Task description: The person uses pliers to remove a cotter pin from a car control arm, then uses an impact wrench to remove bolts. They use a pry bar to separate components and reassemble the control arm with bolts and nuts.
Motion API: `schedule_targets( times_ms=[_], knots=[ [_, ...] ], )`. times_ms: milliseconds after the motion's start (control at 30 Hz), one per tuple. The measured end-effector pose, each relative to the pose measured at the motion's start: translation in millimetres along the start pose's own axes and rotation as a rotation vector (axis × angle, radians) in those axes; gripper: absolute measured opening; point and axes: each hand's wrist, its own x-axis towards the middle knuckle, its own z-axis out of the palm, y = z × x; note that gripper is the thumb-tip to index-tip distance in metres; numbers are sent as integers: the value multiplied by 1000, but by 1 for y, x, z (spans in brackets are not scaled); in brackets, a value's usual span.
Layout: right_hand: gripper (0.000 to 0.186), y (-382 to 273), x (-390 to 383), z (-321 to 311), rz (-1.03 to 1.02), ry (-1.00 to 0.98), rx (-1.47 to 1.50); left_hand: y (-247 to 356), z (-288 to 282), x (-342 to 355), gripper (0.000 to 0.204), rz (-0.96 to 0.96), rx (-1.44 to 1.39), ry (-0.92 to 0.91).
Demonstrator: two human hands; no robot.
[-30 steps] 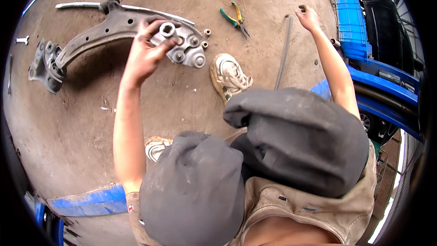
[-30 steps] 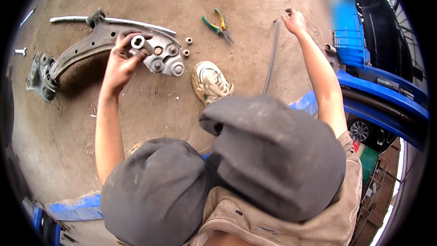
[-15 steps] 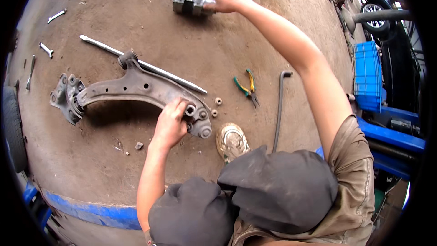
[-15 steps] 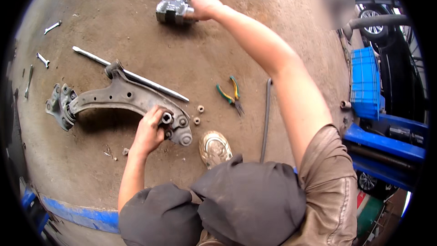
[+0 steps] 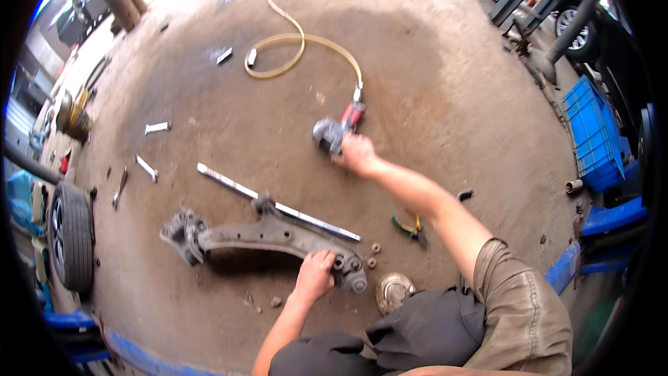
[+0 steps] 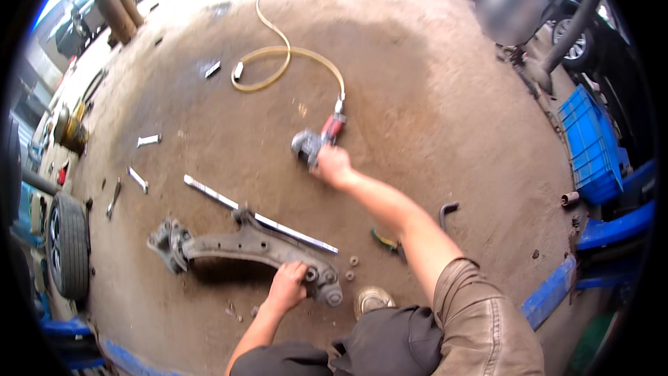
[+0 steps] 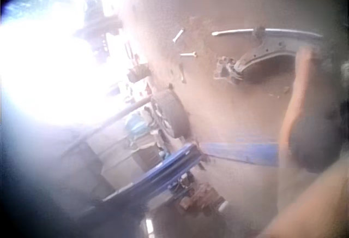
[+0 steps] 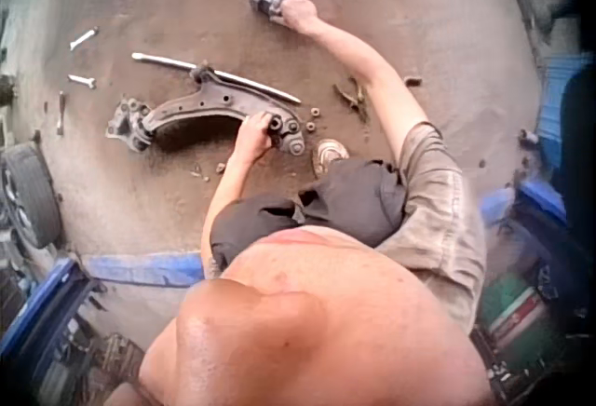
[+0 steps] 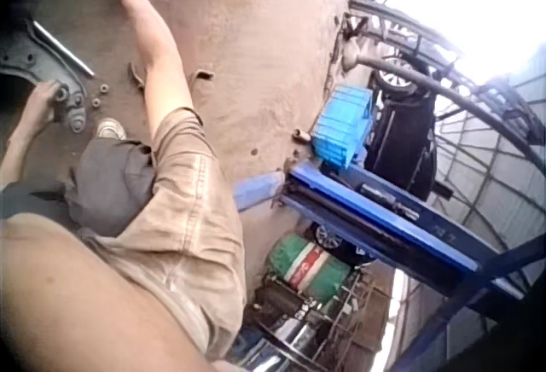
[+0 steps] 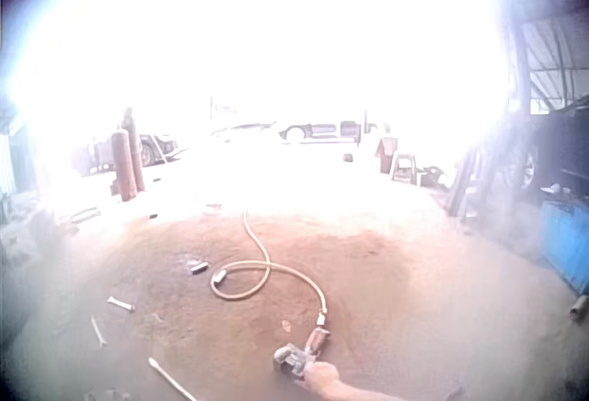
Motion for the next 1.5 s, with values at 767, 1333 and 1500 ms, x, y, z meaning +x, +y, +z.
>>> schedule_targets(
  times_ms=[767,1333,1500],
  knots=[
    [66,29,-6,-41,-565,-540,-482,-3,27,-37,47,-98,-194,260],
    [25,33,-116,-15,530,-1258,1006,15,3,-81,50,-77,-195,401],
    [26,18,-128,-16,496,-1172,1346,11,-15,-136,45,-148,-273,263]
  ],
)
